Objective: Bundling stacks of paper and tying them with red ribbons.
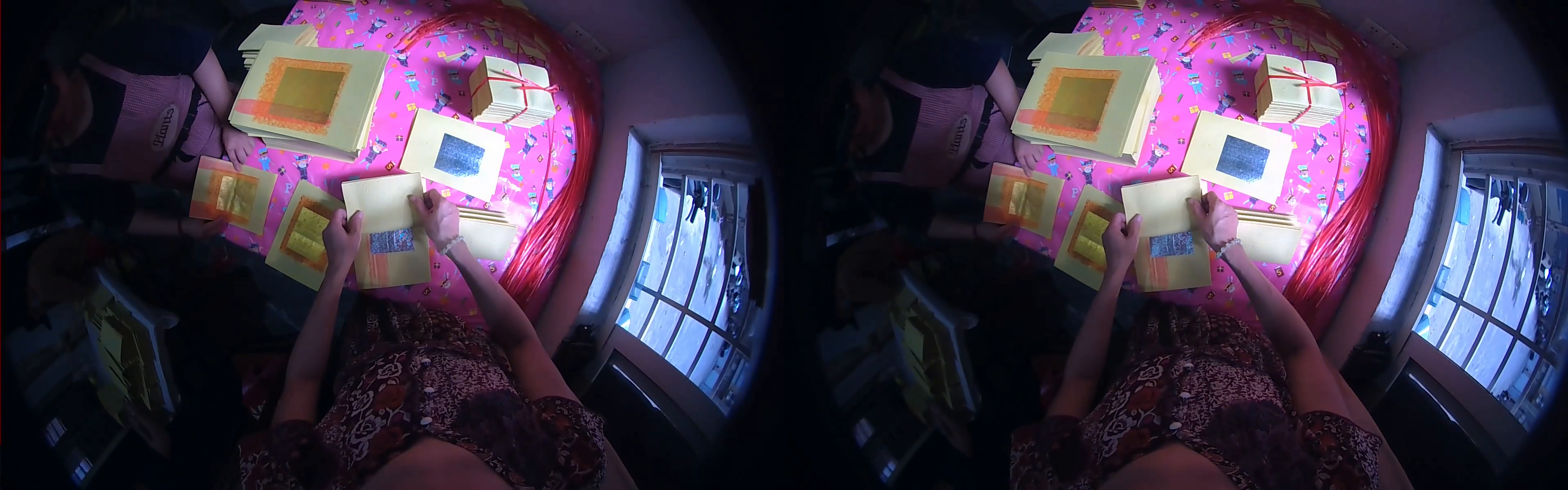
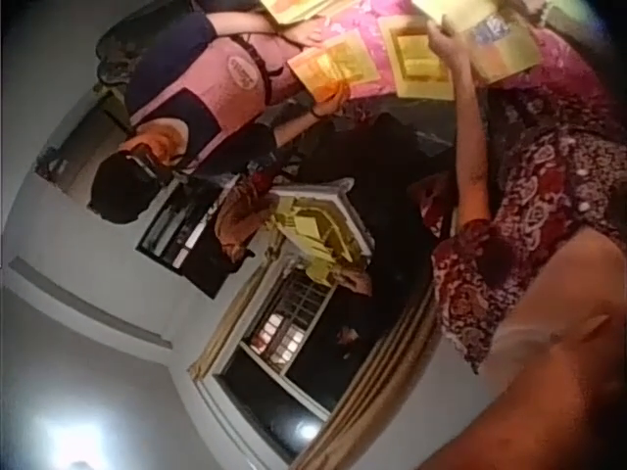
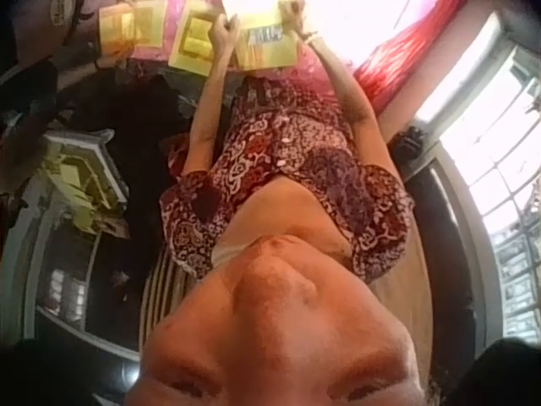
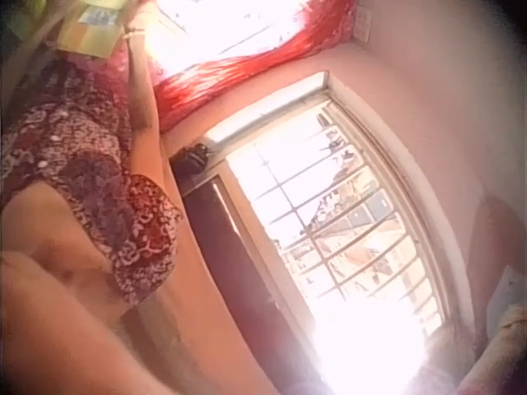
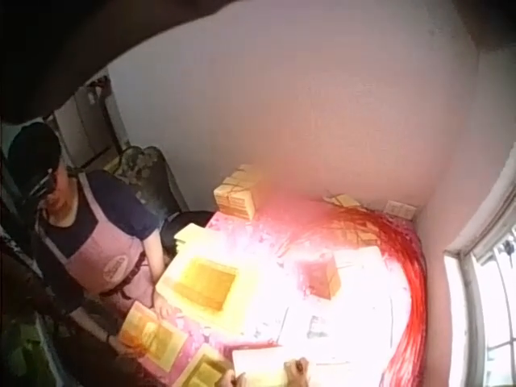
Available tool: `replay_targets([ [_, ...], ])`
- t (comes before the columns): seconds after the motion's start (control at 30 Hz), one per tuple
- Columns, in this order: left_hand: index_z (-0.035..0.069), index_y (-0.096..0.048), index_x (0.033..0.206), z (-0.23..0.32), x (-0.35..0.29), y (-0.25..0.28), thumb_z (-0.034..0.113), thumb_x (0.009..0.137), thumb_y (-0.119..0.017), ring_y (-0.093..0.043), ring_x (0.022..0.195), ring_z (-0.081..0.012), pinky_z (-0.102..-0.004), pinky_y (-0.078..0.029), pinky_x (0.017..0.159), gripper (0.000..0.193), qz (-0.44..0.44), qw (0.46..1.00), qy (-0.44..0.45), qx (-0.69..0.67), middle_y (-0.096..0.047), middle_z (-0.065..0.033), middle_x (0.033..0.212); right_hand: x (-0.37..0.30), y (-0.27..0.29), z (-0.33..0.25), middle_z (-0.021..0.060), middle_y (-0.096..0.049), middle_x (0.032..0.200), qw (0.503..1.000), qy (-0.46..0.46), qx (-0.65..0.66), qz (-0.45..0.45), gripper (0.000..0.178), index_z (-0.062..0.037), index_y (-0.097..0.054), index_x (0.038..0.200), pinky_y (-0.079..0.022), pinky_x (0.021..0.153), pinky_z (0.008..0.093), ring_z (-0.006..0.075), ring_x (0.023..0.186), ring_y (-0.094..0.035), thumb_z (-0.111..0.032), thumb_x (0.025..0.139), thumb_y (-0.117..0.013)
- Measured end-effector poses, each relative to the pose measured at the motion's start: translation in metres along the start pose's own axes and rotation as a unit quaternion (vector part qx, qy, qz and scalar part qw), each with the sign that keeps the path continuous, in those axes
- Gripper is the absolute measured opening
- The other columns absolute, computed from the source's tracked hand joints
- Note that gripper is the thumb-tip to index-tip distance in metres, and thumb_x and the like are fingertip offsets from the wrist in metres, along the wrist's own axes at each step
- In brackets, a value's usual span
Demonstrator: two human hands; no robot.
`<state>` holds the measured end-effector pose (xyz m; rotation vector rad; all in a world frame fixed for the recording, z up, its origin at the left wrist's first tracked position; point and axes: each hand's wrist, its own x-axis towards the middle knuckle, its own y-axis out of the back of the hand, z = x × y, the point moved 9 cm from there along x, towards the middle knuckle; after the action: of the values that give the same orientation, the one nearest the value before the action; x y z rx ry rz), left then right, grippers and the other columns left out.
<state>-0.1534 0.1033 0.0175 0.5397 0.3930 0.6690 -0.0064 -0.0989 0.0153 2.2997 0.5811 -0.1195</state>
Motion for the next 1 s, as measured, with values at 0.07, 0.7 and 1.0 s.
replay_targets([
  [0.07, 0.003, -0.044, 0.073, 0.001, 0.0, -0.001, 0.031, 0.084, -0.066, -0.044, 0.049, -0.0254, -0.0392, -0.036, 0.05, 0.038, 0.001, 1.0, 0.004, 0.012, -0.043, -0.0093, 0.055, 0.001, -0.001, 0.0, 0.0158, -0.06, 0.066, 1.0, -0.005, -0.001, -0.007, 0.036, -0.0016, -0.056, 0.079, -0.046, 0.058, 0.0416, 0.0323, 0.06, -0.06, -0.036, 0.085, -0.064],
  [0.7, 0.007, -0.044, 0.096, 0.041, -0.008, -0.015, 0.017, 0.089, -0.056, -0.058, 0.074, -0.0383, -0.0487, -0.045, 0.062, 0.017, 0.019, 0.982, -0.095, 0.162, -0.054, -0.0155, 0.085, 0.003, -0.004, 0.001, 0.0189, -0.064, 0.075, 0.998, -0.04, -0.041, -0.023, 0.038, -0.0028, -0.06, 0.085, -0.05, 0.065, 0.0443, 0.0364, 0.071, -0.064, -0.04, 0.085, -0.061],
  [1.0, -0.002, -0.043, 0.098, 0.048, -0.014, -0.034, 0.034, 0.08, -0.061, -0.054, 0.088, -0.0427, -0.0507, -0.047, 0.073, 0.043, -0.066, 0.965, -0.148, 0.208, -0.047, -0.0241, 0.098, 0.001, -0.003, -0.001, 0.0198, -0.065, 0.077, 0.998, -0.037, -0.05, -0.027, 0.036, -0.0024, -0.06, 0.087, -0.05, 0.066, 0.045, 0.0371, 0.073, -0.064, -0.039, 0.086, -0.06],
])
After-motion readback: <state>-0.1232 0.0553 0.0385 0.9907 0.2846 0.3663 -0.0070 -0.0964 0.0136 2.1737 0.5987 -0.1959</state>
